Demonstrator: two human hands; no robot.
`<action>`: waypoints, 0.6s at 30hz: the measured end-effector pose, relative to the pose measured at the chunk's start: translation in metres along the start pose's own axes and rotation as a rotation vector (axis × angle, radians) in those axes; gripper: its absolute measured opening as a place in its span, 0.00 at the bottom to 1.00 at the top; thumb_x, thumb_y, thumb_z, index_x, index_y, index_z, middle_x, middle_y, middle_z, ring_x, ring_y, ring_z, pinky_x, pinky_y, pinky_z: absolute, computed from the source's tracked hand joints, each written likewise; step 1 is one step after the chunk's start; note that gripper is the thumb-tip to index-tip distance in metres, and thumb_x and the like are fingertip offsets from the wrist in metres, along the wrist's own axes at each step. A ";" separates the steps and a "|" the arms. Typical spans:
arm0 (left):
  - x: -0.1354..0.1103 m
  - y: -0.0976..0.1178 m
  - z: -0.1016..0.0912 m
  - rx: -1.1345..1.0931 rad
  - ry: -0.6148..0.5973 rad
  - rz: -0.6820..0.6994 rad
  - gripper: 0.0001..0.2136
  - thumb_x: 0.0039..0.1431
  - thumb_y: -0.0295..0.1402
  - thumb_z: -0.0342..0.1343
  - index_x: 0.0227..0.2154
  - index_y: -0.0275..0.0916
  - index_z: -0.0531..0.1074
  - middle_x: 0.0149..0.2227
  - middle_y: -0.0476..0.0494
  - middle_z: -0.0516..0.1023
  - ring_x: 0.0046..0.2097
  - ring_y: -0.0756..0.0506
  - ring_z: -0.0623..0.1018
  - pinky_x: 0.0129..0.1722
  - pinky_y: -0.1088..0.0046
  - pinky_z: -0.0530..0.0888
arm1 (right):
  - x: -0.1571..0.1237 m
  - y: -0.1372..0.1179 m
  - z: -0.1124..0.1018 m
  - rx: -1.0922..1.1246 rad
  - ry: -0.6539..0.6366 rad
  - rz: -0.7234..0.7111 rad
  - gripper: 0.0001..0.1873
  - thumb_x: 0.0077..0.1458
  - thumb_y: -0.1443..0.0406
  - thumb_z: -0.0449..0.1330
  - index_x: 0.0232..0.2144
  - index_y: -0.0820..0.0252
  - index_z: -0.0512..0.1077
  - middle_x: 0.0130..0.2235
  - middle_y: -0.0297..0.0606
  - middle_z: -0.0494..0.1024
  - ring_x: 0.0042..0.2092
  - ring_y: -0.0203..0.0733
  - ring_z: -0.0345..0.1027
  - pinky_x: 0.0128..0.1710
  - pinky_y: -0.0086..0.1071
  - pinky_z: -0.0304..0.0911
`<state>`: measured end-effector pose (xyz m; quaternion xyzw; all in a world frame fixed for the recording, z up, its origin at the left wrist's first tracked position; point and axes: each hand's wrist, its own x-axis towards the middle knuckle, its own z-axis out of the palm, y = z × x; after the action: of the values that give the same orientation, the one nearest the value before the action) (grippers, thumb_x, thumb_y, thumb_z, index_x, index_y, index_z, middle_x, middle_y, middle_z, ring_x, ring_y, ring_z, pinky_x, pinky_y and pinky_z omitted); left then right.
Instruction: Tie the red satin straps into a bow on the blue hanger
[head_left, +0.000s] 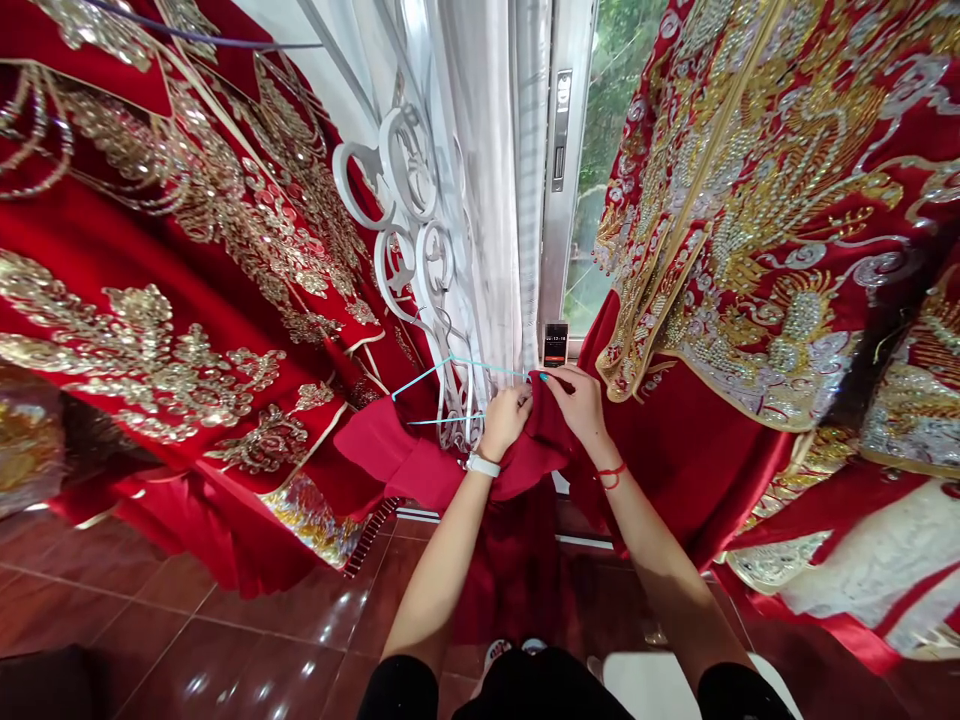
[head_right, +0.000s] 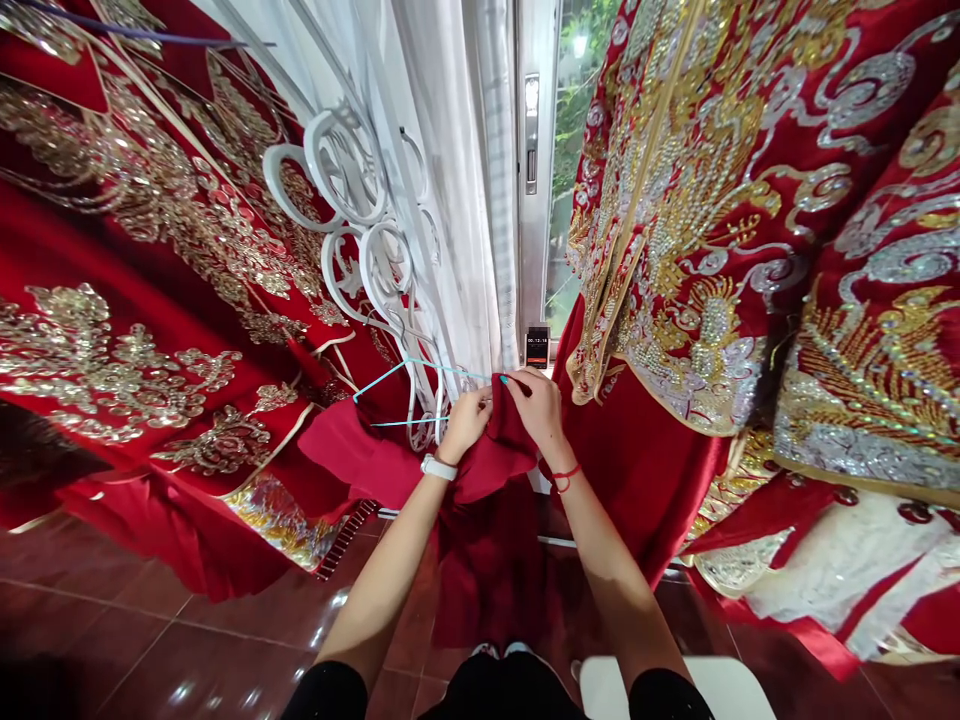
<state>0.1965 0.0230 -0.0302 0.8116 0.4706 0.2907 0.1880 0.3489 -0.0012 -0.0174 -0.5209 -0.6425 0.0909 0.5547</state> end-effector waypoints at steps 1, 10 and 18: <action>0.000 0.001 0.001 0.006 0.013 0.003 0.14 0.64 0.28 0.49 0.48 0.39 0.77 0.43 0.36 0.82 0.46 0.37 0.80 0.47 0.62 0.73 | -0.001 0.002 -0.003 0.000 -0.032 0.009 0.14 0.60 0.61 0.57 0.41 0.56 0.81 0.45 0.42 0.82 0.48 0.49 0.76 0.53 0.43 0.69; -0.009 -0.009 0.012 -0.096 0.047 0.159 0.13 0.66 0.27 0.43 0.44 0.36 0.73 0.46 0.33 0.76 0.51 0.38 0.76 0.52 0.59 0.73 | 0.012 0.022 -0.014 0.158 -0.489 -0.078 0.32 0.48 0.64 0.67 0.57 0.55 0.73 0.58 0.41 0.76 0.60 0.49 0.70 0.63 0.46 0.61; -0.050 -0.022 0.007 -0.273 0.181 0.146 0.20 0.71 0.34 0.38 0.61 0.40 0.64 0.60 0.35 0.70 0.63 0.41 0.68 0.66 0.56 0.63 | 0.010 0.026 0.014 0.035 -0.283 0.010 0.23 0.46 0.59 0.70 0.46 0.57 0.78 0.48 0.41 0.82 0.50 0.51 0.75 0.56 0.46 0.67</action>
<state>0.1673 -0.0105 -0.0628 0.7810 0.3818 0.4365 0.2319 0.3537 0.0243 -0.0340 -0.4962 -0.7100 0.1774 0.4671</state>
